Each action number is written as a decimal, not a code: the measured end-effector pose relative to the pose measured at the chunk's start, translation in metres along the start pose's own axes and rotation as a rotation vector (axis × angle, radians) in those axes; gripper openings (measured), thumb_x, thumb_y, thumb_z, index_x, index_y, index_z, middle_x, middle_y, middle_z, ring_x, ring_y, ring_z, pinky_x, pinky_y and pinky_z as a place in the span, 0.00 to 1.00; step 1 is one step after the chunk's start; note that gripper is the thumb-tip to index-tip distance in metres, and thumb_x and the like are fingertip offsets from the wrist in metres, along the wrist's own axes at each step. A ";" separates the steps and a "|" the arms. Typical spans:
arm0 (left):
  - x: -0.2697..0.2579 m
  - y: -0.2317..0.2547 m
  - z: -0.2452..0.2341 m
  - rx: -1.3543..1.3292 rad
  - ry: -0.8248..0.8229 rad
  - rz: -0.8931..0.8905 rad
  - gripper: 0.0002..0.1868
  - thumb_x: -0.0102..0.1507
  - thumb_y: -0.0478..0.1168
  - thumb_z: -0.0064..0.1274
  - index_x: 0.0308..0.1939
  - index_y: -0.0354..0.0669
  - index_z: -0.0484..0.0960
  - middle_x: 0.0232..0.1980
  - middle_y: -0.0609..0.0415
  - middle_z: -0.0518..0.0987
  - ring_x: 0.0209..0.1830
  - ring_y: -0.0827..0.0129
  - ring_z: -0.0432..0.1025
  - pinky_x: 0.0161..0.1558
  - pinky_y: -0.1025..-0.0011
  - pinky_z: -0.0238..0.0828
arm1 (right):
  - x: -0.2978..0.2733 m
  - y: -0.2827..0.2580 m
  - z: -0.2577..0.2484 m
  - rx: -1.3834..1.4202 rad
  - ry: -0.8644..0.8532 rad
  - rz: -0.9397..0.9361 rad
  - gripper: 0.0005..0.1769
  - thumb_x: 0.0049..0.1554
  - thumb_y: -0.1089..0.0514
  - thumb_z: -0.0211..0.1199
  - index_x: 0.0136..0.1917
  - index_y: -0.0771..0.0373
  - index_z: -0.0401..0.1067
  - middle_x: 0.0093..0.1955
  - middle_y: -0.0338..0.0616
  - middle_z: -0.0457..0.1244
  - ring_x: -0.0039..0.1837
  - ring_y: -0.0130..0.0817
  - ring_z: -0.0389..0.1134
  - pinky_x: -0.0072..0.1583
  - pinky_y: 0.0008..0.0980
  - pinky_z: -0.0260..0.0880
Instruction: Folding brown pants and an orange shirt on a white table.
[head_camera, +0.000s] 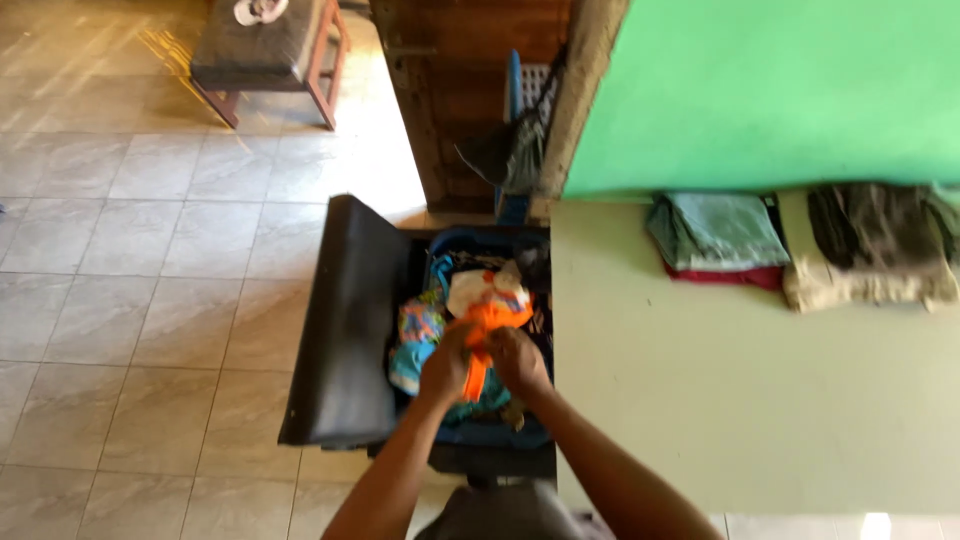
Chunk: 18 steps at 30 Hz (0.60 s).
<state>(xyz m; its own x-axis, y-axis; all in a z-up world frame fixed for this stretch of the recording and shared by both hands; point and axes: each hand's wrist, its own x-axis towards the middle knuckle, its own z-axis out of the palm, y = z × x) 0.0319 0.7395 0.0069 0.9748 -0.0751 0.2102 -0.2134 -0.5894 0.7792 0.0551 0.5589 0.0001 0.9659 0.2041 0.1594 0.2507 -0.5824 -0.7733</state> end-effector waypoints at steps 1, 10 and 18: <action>0.007 0.021 -0.013 -0.003 -0.015 -0.004 0.24 0.63 0.35 0.48 0.65 0.50 0.75 0.67 0.45 0.76 0.64 0.46 0.72 0.58 0.58 0.73 | -0.002 0.003 -0.003 0.001 0.000 0.016 0.06 0.60 0.57 0.61 0.49 0.60 0.75 0.48 0.49 0.68 0.52 0.50 0.70 0.53 0.43 0.72; 0.070 0.136 -0.072 -0.199 0.095 -0.065 0.17 0.67 0.37 0.45 0.59 0.44 0.80 0.52 0.43 0.83 0.51 0.48 0.79 0.51 0.59 0.75 | -0.009 -0.103 -0.103 0.424 0.024 -0.003 0.16 0.63 0.55 0.60 0.61 0.65 0.67 0.58 0.48 0.68 0.61 0.44 0.72 0.60 0.39 0.72; 0.087 0.200 -0.082 -0.679 0.080 0.032 0.24 0.75 0.50 0.36 0.66 0.39 0.74 0.61 0.46 0.80 0.62 0.61 0.74 0.63 0.66 0.68 | -0.009 -0.078 -0.112 0.824 0.021 0.114 0.25 0.64 0.62 0.58 0.73 0.65 0.60 0.62 0.44 0.67 0.62 0.32 0.69 0.64 0.36 0.70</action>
<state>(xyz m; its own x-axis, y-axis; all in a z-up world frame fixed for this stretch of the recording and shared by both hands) 0.0688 0.6810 0.2289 0.9651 -0.0090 0.2617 -0.2610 0.0493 0.9641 0.0346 0.5140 0.1277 0.9856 0.1588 0.0579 0.0312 0.1659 -0.9856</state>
